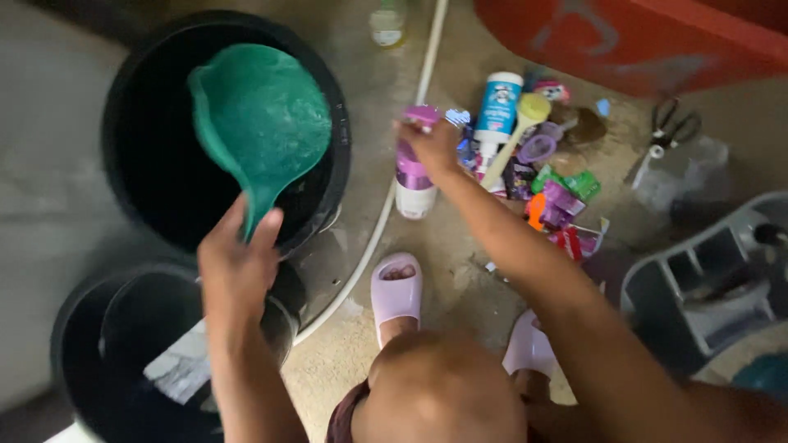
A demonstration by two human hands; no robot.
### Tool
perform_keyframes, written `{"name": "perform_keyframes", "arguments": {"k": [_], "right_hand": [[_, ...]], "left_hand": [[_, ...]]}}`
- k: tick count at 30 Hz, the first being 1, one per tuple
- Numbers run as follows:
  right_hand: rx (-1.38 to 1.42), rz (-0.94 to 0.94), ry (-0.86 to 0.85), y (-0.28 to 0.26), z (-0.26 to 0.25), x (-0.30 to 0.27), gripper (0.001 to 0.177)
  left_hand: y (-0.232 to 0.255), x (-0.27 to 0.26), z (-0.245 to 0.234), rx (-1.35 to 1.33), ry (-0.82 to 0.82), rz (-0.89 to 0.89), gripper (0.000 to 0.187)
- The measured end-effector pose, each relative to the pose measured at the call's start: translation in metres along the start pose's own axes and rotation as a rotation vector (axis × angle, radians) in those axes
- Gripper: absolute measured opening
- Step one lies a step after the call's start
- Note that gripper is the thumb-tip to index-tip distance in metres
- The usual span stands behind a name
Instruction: Cleaning a plastic toiletry organizer and its contents with water and a brush.
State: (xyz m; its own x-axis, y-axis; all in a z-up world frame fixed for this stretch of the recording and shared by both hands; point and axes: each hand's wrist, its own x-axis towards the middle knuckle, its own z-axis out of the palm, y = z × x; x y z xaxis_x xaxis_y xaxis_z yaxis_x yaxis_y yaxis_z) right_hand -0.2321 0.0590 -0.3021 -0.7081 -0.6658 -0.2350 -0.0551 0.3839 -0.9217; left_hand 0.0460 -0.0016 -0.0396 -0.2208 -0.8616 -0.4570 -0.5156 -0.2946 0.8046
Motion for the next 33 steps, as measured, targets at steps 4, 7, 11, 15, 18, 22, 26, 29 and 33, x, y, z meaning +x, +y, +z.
{"name": "perform_keyframes", "arguments": {"k": [4,7,11,15,18,22,26,29,33], "right_hand": [[-0.072,0.058,0.031,-0.024,0.009,0.011,0.026],[-0.027,-0.137,0.001,-0.019,0.016,0.025,0.04],[-0.308,-0.388,-0.077,-0.01,0.017,0.026,0.064],[-0.12,-0.12,-0.123,-0.001,0.008,-0.011,0.115],[-0.031,-0.024,-0.113,0.023,-0.001,-0.019,0.138],[-0.17,-0.053,-0.052,0.067,-0.018,-0.026,0.134],[-0.211,-0.059,-0.242,0.002,-0.076,-0.054,0.12],[-0.306,-0.223,-0.248,-0.056,-0.131,-0.076,0.118],[-0.496,-0.382,-0.066,-0.091,-0.203,-0.109,0.122]], "left_hand": [[0.009,-0.03,-0.008,0.2,0.022,0.127,0.054],[0.021,-0.039,-0.004,0.396,0.105,0.604,0.049],[0.02,-0.032,0.001,0.35,0.137,0.37,0.055],[0.01,-0.025,0.002,0.311,0.175,0.516,0.05],[0.02,-0.012,0.008,0.216,0.264,0.116,0.049],[0.006,0.006,0.026,0.575,0.313,0.49,0.047],[0.006,0.015,0.097,0.561,0.167,0.901,0.047],[-0.008,0.037,0.17,0.38,-0.141,0.895,0.058],[0.021,0.039,0.269,-0.174,-0.587,0.664,0.055]]}}
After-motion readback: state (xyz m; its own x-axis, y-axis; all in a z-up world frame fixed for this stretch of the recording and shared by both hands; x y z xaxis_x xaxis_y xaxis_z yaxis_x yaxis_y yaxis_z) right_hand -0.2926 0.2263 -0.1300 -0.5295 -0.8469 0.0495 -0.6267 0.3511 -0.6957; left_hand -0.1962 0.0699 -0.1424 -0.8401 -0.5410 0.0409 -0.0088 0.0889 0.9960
